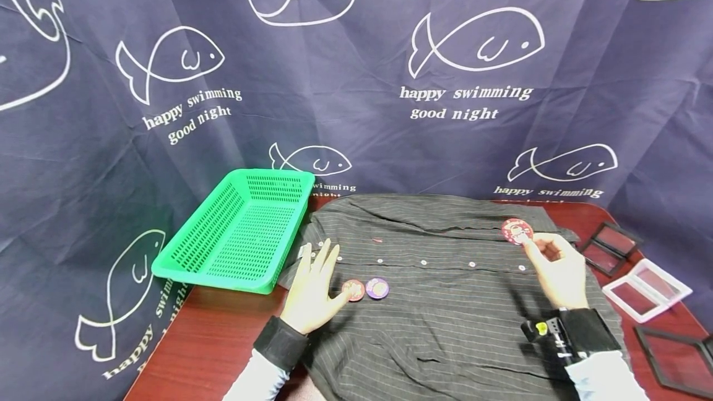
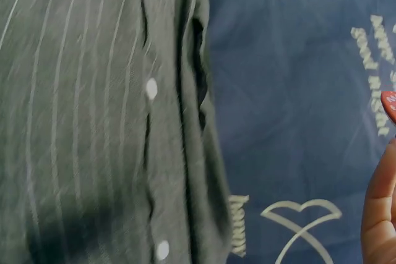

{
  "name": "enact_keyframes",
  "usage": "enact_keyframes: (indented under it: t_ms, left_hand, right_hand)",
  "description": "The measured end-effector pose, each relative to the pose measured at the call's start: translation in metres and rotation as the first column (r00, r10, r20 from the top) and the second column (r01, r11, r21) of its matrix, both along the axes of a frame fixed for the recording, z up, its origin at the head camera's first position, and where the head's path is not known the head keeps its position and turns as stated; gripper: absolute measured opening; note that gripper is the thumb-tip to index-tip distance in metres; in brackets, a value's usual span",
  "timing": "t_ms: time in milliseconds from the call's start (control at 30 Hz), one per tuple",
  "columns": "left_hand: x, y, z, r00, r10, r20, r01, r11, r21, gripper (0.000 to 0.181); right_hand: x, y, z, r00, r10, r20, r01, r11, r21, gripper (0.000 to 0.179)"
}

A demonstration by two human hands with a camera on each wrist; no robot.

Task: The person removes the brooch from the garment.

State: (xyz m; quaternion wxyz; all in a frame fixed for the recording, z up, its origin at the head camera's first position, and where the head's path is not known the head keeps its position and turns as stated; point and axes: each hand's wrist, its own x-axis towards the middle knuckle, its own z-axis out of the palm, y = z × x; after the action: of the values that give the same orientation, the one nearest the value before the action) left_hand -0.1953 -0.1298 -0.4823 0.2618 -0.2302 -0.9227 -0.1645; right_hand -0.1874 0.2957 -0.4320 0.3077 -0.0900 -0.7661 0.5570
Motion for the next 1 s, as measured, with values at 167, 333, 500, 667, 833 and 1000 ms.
enact_keyframes:
  t_ms: [167, 333, 500, 667, 833, 1000]
  left_hand:
    - [0.004, -0.005, -0.001, 0.995, 0.018, 0.101, -0.012, 0.998, -0.058, 0.092]
    - [0.007, -0.009, 0.001, 0.964, 0.025, 0.266, 0.002, 0.995, -0.101, 0.095]
    - [0.008, -0.010, 0.003, 0.904, 0.021, 0.427, 0.031, 0.993, -0.115, 0.096]
    - [0.009, -0.010, 0.007, 0.846, 0.014, 0.533, 0.057, 0.992, -0.115, 0.095]
    - [0.010, -0.010, 0.007, 0.815, 0.026, 0.578, 0.082, 0.984, -0.161, 0.095]
    - [0.010, -0.010, 0.006, 0.786, 0.053, 0.616, 0.092, 0.975, -0.200, 0.096]
  right_hand:
    - [-0.010, 0.026, -0.022, 0.998, -0.056, 0.028, 0.057, 0.997, -0.048, 0.021]
    - [-0.015, 0.047, -0.033, 0.991, -0.099, 0.094, 0.110, 0.987, -0.116, 0.021]
    - [-0.018, 0.065, -0.040, 0.985, -0.113, 0.132, 0.141, 0.963, -0.231, 0.026]
    - [-0.020, 0.078, -0.043, 0.991, -0.093, 0.100, 0.128, 0.887, -0.444, 0.029]
    - [-0.021, 0.090, -0.043, 0.988, -0.090, 0.127, 0.146, 0.817, -0.558, 0.031]
    - [-0.021, 0.102, -0.042, 0.980, -0.061, 0.189, 0.166, 0.772, -0.613, 0.036]
